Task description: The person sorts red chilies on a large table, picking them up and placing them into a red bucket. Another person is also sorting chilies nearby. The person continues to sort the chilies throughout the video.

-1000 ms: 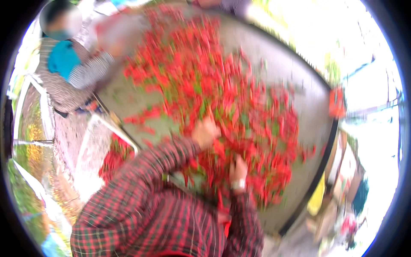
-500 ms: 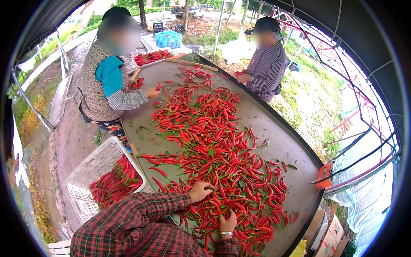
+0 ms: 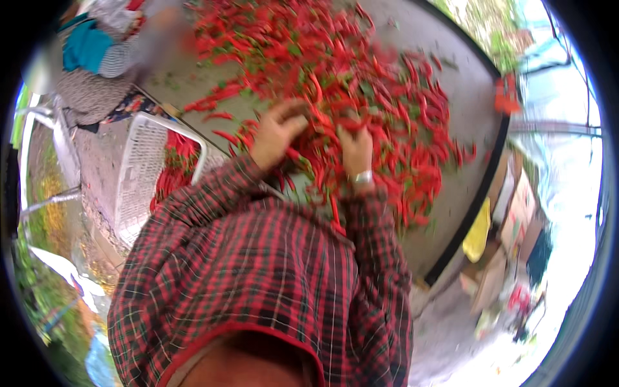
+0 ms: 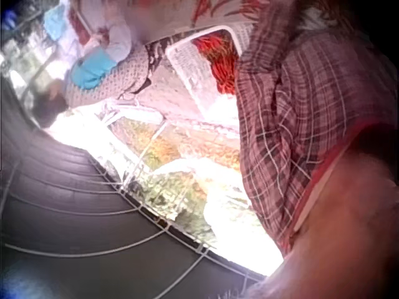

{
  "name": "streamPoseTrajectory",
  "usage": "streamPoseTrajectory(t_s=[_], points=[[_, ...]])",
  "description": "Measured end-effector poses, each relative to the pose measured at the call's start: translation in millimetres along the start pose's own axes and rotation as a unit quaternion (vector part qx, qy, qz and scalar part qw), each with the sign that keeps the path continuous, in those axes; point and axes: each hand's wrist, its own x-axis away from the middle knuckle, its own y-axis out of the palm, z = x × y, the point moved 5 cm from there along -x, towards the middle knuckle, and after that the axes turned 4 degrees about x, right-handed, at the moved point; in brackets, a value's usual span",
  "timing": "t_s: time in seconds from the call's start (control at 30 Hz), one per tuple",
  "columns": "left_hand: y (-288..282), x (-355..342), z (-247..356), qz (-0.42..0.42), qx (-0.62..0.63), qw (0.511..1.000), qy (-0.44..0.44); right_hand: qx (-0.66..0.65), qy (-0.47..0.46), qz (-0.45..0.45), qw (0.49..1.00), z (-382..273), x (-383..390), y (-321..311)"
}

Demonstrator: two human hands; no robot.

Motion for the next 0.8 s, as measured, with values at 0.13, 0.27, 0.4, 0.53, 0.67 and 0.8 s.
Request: streamPoseTrajectory(t_s=[0.13, 0.27, 0.4, 0.53, 0.67, 0.8], points=[[-10.7, -8.9, -33.0, -0.028, 0.026, 0.999, -0.038, -0.356, 0.084, -0.033, 0.930, 15.1, 7.3, -9.3], [20.3, 5.2, -28.8, -0.093, 0.001, 0.995, -0.031, -0.020, 0.078, -0.076, 0.994, -11.3, 32.6, -24.2], [-13.1, 30.5, -62.8, -0.038, -0.110, 0.992, -0.051, 0.319, -0.393, -0.156, 0.848, 7.4, 61.6, -12.0], [-12.7, 27.1, -67.2, -0.062, -0.042, 0.992, -0.103, 0.331, 0.115, -0.472, 0.809, 76.4, 81.0, -14.9], [-32.9, 21.3, -36.0, -0.031, -0.035, 0.991, -0.125, 0.228, -0.273, -0.288, 0.889, -8.5, -31.1, -58.0], [-36.8, -12.6, 16.6, -0.035, -0.015, 0.999, -0.028, -0.439, -0.115, 0.229, 0.861, -77.2, -143.4, -172.5]])
